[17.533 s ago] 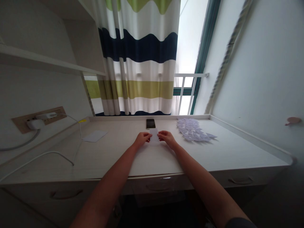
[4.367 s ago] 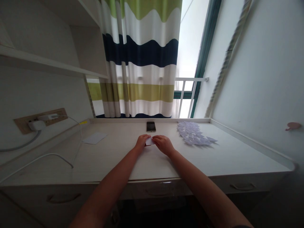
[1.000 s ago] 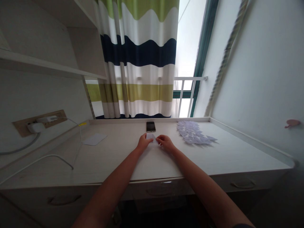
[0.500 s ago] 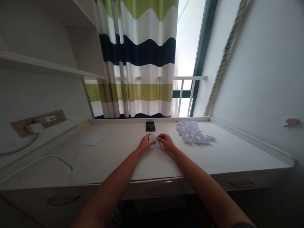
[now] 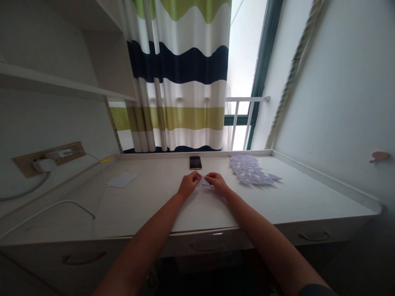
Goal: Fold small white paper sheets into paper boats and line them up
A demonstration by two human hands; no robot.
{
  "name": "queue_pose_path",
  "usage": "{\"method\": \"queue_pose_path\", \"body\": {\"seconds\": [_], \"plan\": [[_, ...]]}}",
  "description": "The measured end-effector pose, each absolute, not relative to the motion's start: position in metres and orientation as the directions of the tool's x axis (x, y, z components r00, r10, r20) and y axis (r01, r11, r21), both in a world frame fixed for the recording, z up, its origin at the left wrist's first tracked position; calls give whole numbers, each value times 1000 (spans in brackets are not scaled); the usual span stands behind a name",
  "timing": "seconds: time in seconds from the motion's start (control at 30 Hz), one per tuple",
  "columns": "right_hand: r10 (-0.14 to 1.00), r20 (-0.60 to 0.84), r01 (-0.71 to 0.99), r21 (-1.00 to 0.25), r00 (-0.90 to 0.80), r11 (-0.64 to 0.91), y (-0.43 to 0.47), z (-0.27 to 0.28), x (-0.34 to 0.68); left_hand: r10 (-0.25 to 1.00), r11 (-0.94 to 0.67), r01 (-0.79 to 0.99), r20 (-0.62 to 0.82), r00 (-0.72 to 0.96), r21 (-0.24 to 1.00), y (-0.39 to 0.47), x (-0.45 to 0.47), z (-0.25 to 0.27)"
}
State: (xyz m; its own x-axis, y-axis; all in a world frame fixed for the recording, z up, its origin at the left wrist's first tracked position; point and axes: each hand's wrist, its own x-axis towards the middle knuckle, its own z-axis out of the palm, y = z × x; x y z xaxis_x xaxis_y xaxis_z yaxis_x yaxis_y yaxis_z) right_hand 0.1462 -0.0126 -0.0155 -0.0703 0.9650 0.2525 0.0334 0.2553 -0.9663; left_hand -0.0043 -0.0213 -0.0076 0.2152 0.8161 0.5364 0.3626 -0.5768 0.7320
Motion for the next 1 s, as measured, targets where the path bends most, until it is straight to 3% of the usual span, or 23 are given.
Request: {"method": "queue_pose_path", "body": {"seconds": [0.2,0.47,1.0], "plan": [[957,283,89,-954,-65,288,-16,-13,147,845,-530,252,480,233,810,-21,-3,-6],[905,402,168,-891,-137,421,-13,-16,145,950,-201,154,154,270,967,-13,-4,-9],[917,349,149,-913,-193,379,-14,-16,146,945,-200,291,106,309,936,-11,-10,-10]]}}
